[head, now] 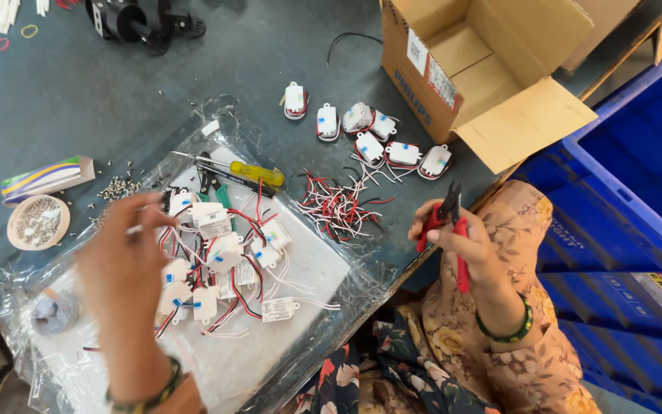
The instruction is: The person sits at a workbench and repeatedly picks up small white electronic modules, uses red-handled pliers to cut the attached wires, and places the trimmed modules aside. The process is repeated for multiple units throughout the clip.
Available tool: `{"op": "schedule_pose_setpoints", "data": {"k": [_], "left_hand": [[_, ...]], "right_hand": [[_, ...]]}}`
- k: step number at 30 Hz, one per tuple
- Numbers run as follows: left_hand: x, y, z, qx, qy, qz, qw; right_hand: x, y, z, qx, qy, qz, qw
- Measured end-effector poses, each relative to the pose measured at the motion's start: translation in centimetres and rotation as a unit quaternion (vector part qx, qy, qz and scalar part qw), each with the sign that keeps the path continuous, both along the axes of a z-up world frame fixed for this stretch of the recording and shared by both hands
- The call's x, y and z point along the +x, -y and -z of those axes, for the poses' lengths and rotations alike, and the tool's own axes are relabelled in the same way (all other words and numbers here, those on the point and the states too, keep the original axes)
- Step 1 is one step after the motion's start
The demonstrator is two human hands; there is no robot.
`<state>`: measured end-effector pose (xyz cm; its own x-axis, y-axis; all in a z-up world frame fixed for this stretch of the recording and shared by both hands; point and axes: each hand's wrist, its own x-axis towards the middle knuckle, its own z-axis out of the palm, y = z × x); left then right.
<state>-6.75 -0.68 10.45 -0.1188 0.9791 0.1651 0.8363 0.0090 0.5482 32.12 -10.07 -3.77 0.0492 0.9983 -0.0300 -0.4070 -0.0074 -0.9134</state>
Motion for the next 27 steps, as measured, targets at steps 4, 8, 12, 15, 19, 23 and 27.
{"op": "schedule_pose_setpoints", "data": {"k": [4, 8, 12, 15, 19, 23, 27], "left_hand": [[4.2, -1.8, 2.8, 0.089, -0.129, 0.180, 0.971], [8.8, -3.6, 4.9, 0.079, -0.050, 0.374, 0.923], [13.2, -9.8, 6.5, 0.042, -0.091, 0.417, 0.903], [14.8, -14.7, 8.1, 0.038, -0.127, 0.410, 0.903], [16.4, -18.1, 11.1, 0.132, -0.151, 0.416, 0.887], [15.5, -22.0, 12.5, 0.178, -0.170, 0.356, 0.901], [14.3, -23.9, 13.1, 0.007, -0.228, 0.351, 0.908]], "right_hand": [[-0.5, 0.3, 0.1, -0.019, 0.055, 0.056, 0.997], [-0.7, 0.5, 0.5, -0.001, 0.165, 0.122, 0.979], [-2.5, 0.3, 0.9, 0.047, 0.155, 0.208, 0.965], [-3.7, -0.4, 1.5, 0.051, 0.201, 0.233, 0.950], [-4.2, -1.2, 1.6, 0.002, 0.273, 0.222, 0.936], [-4.1, -1.4, 1.2, 0.012, 0.265, 0.208, 0.941], [-4.5, -2.4, 1.0, -0.035, 0.356, 0.137, 0.924]]}}
